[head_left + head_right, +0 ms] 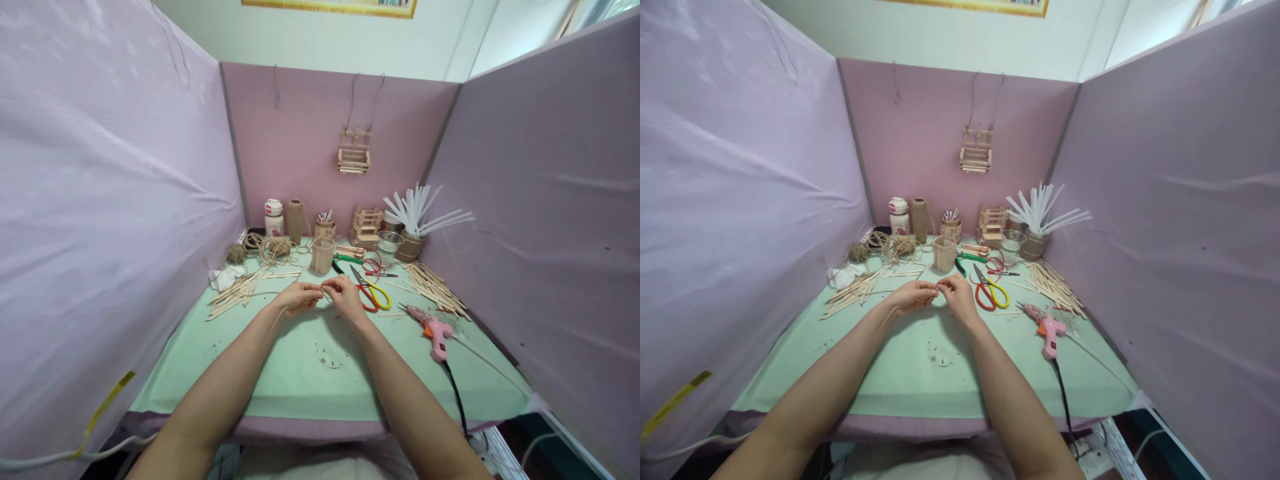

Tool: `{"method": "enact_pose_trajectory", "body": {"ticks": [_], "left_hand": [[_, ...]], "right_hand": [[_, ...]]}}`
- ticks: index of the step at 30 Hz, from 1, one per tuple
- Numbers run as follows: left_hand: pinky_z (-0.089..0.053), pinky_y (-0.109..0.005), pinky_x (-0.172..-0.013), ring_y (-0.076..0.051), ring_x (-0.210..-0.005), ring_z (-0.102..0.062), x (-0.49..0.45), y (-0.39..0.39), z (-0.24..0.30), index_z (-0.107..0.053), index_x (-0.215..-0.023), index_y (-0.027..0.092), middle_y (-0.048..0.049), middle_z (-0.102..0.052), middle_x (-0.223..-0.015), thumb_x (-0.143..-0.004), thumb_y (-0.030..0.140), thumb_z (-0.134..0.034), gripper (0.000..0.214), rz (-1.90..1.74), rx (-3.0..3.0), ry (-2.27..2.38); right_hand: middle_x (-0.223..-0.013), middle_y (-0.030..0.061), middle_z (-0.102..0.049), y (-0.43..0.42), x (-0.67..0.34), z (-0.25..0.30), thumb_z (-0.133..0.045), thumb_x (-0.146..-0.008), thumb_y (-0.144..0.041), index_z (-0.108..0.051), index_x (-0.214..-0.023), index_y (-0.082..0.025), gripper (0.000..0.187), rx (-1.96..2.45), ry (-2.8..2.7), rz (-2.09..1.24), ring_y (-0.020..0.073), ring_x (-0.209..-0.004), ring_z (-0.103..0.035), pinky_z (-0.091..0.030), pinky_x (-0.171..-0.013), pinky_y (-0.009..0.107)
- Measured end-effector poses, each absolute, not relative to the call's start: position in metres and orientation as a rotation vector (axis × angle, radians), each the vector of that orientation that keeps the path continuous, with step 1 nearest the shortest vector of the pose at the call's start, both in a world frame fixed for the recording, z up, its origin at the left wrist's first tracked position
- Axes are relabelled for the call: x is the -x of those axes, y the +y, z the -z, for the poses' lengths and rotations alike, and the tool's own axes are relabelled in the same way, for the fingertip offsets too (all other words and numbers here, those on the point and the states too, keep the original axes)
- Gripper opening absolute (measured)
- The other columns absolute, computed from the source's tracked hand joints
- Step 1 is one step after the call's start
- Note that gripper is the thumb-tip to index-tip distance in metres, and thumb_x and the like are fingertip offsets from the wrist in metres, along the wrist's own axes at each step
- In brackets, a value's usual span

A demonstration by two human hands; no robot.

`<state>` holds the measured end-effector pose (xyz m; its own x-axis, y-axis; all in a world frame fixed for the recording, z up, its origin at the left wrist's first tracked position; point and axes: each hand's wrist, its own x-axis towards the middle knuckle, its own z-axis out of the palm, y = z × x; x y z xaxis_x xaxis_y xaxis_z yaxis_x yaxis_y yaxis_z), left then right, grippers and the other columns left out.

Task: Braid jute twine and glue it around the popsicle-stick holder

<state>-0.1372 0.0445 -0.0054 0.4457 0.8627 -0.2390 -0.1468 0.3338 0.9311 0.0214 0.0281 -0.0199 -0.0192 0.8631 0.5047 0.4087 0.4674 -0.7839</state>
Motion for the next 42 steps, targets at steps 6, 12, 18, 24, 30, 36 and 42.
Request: {"method": "enact_pose_trajectory", "body": {"ticks": [6, 12, 18, 24, 30, 36, 42], "left_hand": [[-0.033, -0.021, -0.050, -0.006, -0.051, -0.046, 0.135, 0.045, 0.009, -0.069, -0.071, 0.010, -0.0005, -0.058, -0.058, -0.049, 0.028, -0.083, 0.032, -0.791, -1.091, 0.924], [-0.029, -0.020, -0.047, -0.006, -0.050, -0.043, 0.131, 0.044, 0.010, -0.067, -0.066, 0.012, -0.0015, -0.058, -0.058, -0.051, 0.029, -0.079, 0.026, -0.937, -1.098, 1.047], [-0.025, -0.022, -0.046, -0.007, -0.047, -0.038, 0.130, 0.053, 0.021, -0.065, -0.063, 0.013, 0.0024, -0.047, -0.049, -0.058, 0.032, -0.073, 0.021, -1.051, -1.258, 1.054], [-0.028, -0.022, -0.047, -0.007, -0.048, -0.040, 0.127, 0.054, 0.026, -0.064, -0.063, 0.013, 0.0011, -0.051, -0.051, -0.062, 0.036, -0.069, 0.024, -1.081, -1.376, 1.050], [-0.030, -0.022, -0.047, -0.008, -0.048, -0.041, 0.123, 0.046, 0.017, -0.065, -0.060, 0.011, 0.0006, -0.050, -0.048, -0.062, 0.033, -0.070, 0.023, -1.112, -1.398, 1.058], [-0.034, -0.021, -0.047, -0.009, -0.050, -0.044, 0.119, 0.042, 0.014, -0.065, -0.057, 0.012, -0.0009, -0.053, -0.050, -0.061, 0.031, -0.073, 0.021, -1.148, -1.348, 1.084], [-0.032, -0.019, -0.044, -0.007, -0.048, -0.041, 0.120, 0.043, 0.019, -0.064, -0.056, 0.011, 0.0003, -0.051, -0.049, -0.064, 0.033, -0.074, 0.026, -1.113, -1.296, 1.033]], "right_hand": [[-0.095, 0.0068, -0.057, 0.028, -0.021, 0.023, -0.062, -0.074, -0.031, -0.064, -0.095, -0.019, 0.024, 1.211, -1.616, -0.416, 0.0199, -0.086, -0.054, -0.044, -0.080, 0.034], [-0.107, 0.0097, -0.050, 0.022, -0.020, 0.018, -0.060, -0.077, -0.031, -0.057, -0.108, -0.020, 0.033, 1.310, -1.510, -0.076, 0.0250, -0.102, -0.048, -0.036, -0.088, 0.040], [-0.089, 0.0039, -0.059, 0.014, -0.013, 0.017, -0.058, -0.085, -0.030, -0.068, -0.083, -0.023, 0.012, 1.285, -1.804, 0.075, 0.0206, -0.093, -0.048, -0.028, -0.085, 0.036], [-0.086, 0.0031, -0.061, 0.015, -0.013, 0.020, -0.056, -0.087, -0.029, -0.069, -0.084, -0.023, 0.014, 1.327, -1.831, 0.120, 0.0198, -0.090, -0.047, -0.026, -0.082, 0.035], [-0.085, 0.0034, -0.062, 0.016, -0.013, 0.020, -0.056, -0.087, -0.029, -0.067, -0.080, -0.023, 0.015, 1.369, -1.849, 0.164, 0.0199, -0.089, -0.046, -0.024, -0.080, 0.036], [-0.083, 0.0036, -0.062, 0.017, -0.013, 0.022, -0.055, -0.086, -0.025, -0.065, -0.077, -0.021, 0.014, 1.391, -1.878, 0.253, 0.0201, -0.088, -0.044, -0.022, -0.082, 0.037], [-0.082, 0.0044, -0.061, 0.018, -0.012, 0.022, -0.055, -0.084, -0.023, -0.063, -0.074, -0.020, 0.013, 1.387, -1.859, 0.234, 0.0198, -0.087, -0.045, -0.024, -0.083, 0.037]]}}
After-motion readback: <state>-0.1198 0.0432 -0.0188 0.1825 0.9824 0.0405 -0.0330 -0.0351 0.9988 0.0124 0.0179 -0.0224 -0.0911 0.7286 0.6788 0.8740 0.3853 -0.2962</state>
